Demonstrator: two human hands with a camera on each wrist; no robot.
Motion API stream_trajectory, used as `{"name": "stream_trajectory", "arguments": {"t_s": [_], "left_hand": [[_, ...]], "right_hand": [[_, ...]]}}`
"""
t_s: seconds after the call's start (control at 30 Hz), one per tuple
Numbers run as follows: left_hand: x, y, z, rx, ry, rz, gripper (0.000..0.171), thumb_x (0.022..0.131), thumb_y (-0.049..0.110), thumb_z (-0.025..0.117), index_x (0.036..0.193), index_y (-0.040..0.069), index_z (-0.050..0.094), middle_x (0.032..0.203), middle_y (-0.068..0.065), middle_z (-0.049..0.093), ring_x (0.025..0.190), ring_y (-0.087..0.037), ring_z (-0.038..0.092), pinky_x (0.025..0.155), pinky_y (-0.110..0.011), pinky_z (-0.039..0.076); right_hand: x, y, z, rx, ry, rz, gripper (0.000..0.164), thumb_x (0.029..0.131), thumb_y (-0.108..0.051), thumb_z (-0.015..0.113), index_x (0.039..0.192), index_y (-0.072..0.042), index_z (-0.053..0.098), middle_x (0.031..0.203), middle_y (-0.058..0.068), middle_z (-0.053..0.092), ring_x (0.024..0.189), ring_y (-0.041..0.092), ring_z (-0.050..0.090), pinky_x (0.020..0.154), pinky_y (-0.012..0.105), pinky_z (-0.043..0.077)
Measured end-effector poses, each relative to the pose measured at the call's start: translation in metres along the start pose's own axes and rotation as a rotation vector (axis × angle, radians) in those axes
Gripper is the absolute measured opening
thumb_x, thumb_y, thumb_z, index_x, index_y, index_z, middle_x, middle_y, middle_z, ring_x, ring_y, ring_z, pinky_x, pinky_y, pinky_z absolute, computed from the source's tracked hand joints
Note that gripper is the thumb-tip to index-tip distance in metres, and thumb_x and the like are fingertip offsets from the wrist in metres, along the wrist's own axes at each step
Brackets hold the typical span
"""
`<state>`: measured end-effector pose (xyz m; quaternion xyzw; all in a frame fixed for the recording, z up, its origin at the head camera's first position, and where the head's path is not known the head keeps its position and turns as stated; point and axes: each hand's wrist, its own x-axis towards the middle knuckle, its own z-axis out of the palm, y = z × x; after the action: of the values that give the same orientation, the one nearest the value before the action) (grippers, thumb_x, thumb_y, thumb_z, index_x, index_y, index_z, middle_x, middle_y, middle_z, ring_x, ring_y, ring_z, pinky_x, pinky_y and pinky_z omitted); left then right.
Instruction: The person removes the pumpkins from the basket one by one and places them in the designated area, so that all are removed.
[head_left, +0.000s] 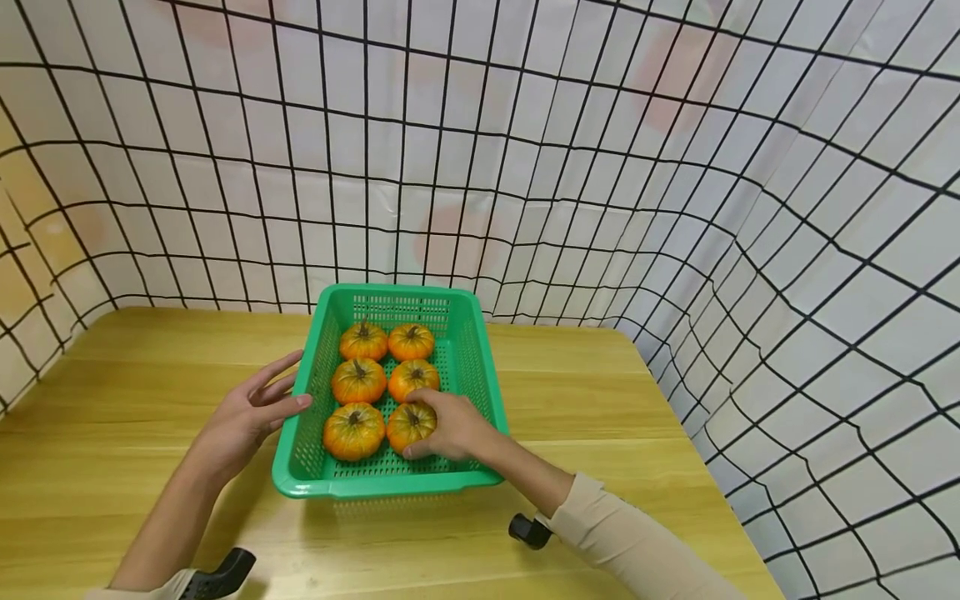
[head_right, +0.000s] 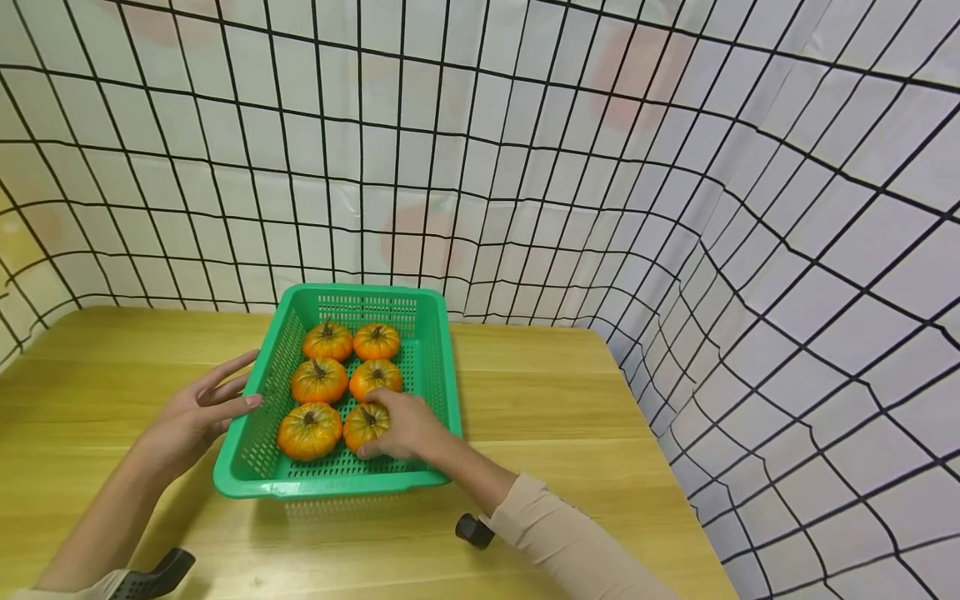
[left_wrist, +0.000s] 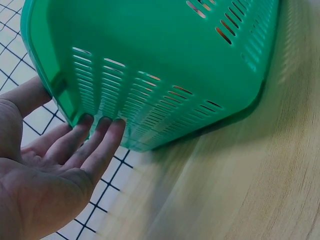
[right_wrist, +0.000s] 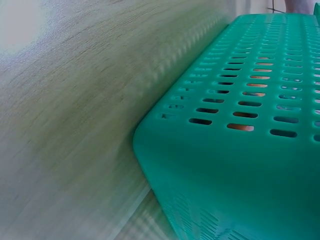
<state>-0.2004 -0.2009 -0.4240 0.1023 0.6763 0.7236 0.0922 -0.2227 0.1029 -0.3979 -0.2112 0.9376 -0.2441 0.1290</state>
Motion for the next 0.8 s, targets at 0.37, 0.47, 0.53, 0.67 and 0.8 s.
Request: {"name": "stream_trajectory", "arguments": {"t_s": [0.37,0.47,0.53,0.67,0.8], "left_hand": [[-0.0005,-0.0008,-0.0024,-0.009,0.005,-0.004,0.075,0.101,0.012,0.063,0.163,0.020,0.022,0.164,-0.029,0.023,0.123,-0.004,0.060,0.095,-0.021,0.052],[-0.0005,-0.0012,-0.0027,-0.012,0.006,-0.004,0.075,0.101,0.012,0.063,0.163,0.020,0.022,0.164,-0.029,0.023,0.123,-0.004,0.060,0.095,-0.022,0.053],[-0.0001,-0.0016,-0.0027,-0.010,0.007,-0.005,0.075,0.101,0.012,0.063,0.163,0.019,0.022,0.164,-0.028,0.024,0.123,-0.004,0.060,0.095,-0.022,0.052],[0.0006,-0.0021,-0.0024,0.001,0.009,-0.008,0.076,0.100,0.013,0.064,0.163,0.019,0.022,0.164,-0.028,0.025,0.122,-0.004,0.060,0.094,-0.022,0.052],[0.0012,-0.0023,-0.0015,0.006,0.016,-0.007,0.075,0.100,0.013,0.064,0.163,0.020,0.023,0.164,-0.028,0.025,0.122,-0.005,0.060,0.094,-0.022,0.052]], "right_hand": [[0.0022,-0.0011,-0.0007,0.015,0.002,0.001,0.074,0.078,-0.036,0.089,0.142,-0.019,0.057,0.137,0.007,0.063,0.122,0.029,0.059,0.098,0.044,0.050],[0.0018,-0.0012,-0.0019,0.020,0.003,-0.004,0.073,0.078,-0.036,0.089,0.142,-0.019,0.058,0.137,0.007,0.063,0.122,0.029,0.059,0.099,0.044,0.050],[0.0016,-0.0005,-0.0026,0.025,0.007,-0.015,0.072,0.078,-0.036,0.089,0.141,-0.019,0.059,0.136,0.007,0.063,0.121,0.029,0.060,0.098,0.044,0.050],[0.0009,0.0012,-0.0041,0.041,0.014,-0.029,0.070,0.079,-0.036,0.088,0.140,-0.019,0.059,0.137,0.008,0.062,0.121,0.029,0.059,0.097,0.045,0.050],[0.0011,0.0025,-0.0068,0.057,0.020,-0.025,0.071,0.079,-0.036,0.087,0.141,-0.020,0.058,0.139,0.008,0.061,0.123,0.030,0.058,0.099,0.047,0.050]]}}
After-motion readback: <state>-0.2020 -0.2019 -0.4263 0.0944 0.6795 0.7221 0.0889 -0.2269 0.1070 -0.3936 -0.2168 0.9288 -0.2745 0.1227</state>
